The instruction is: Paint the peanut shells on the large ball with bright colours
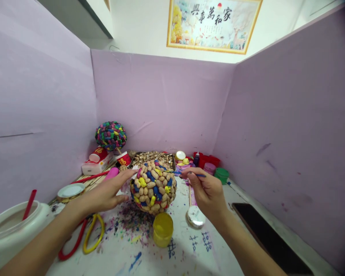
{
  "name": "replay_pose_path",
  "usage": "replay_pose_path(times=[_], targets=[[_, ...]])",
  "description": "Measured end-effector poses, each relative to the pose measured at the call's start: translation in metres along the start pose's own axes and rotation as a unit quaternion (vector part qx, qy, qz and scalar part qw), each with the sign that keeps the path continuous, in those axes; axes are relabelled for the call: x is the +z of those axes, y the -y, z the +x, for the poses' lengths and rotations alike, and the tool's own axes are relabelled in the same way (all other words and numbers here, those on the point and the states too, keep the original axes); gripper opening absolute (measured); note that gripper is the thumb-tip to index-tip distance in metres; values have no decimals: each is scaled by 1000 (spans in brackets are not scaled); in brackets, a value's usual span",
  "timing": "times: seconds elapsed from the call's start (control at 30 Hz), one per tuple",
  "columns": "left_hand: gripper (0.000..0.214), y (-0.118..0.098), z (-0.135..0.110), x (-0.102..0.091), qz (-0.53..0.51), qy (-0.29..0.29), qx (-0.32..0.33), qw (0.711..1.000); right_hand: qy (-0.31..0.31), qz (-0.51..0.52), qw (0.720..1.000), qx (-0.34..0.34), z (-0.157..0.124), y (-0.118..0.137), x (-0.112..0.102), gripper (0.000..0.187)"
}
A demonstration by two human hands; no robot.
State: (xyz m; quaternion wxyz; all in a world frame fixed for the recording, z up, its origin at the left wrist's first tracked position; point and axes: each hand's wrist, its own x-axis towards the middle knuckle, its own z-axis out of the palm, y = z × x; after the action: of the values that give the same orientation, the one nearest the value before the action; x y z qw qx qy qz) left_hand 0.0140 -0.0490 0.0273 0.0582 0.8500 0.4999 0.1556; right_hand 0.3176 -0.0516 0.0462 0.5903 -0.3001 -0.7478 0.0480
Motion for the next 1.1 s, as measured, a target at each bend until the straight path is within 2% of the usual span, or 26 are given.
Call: replay_pose_path(times=[0.17,0.4,0.57,0.67,0.8,0.87,1.0,1.1], targets=[[75,0,1,-1,-2,-1,7,1000,-3,12,1000,-8,4,2,-7,20],[77,8,0,4,1,-24,25,999,-52,0,999,-11,7,3,-12,19],[76,10,-1,5,0,-15,14,1000,-2,3,1000,-16,3,6,-3,18],[76,10,-1,6,-6,-18,14,1000,3,-8,1000,-18,2,5,-2,18],[76,10,-1,7,-2,-23,17,1000,-12,5,1000,-8,4,3,-8,20],[76,10,0,6,3,-24,17,1000,-42,25,999,-4,5,3,-11,19],[77,10,0,6,1,-19,17,1000,-124,65,989,51,3,-1,-6,18],[77,10,1,4,-12,-5,7,1000,-100,43,988,107,-2,-10,6,19]])
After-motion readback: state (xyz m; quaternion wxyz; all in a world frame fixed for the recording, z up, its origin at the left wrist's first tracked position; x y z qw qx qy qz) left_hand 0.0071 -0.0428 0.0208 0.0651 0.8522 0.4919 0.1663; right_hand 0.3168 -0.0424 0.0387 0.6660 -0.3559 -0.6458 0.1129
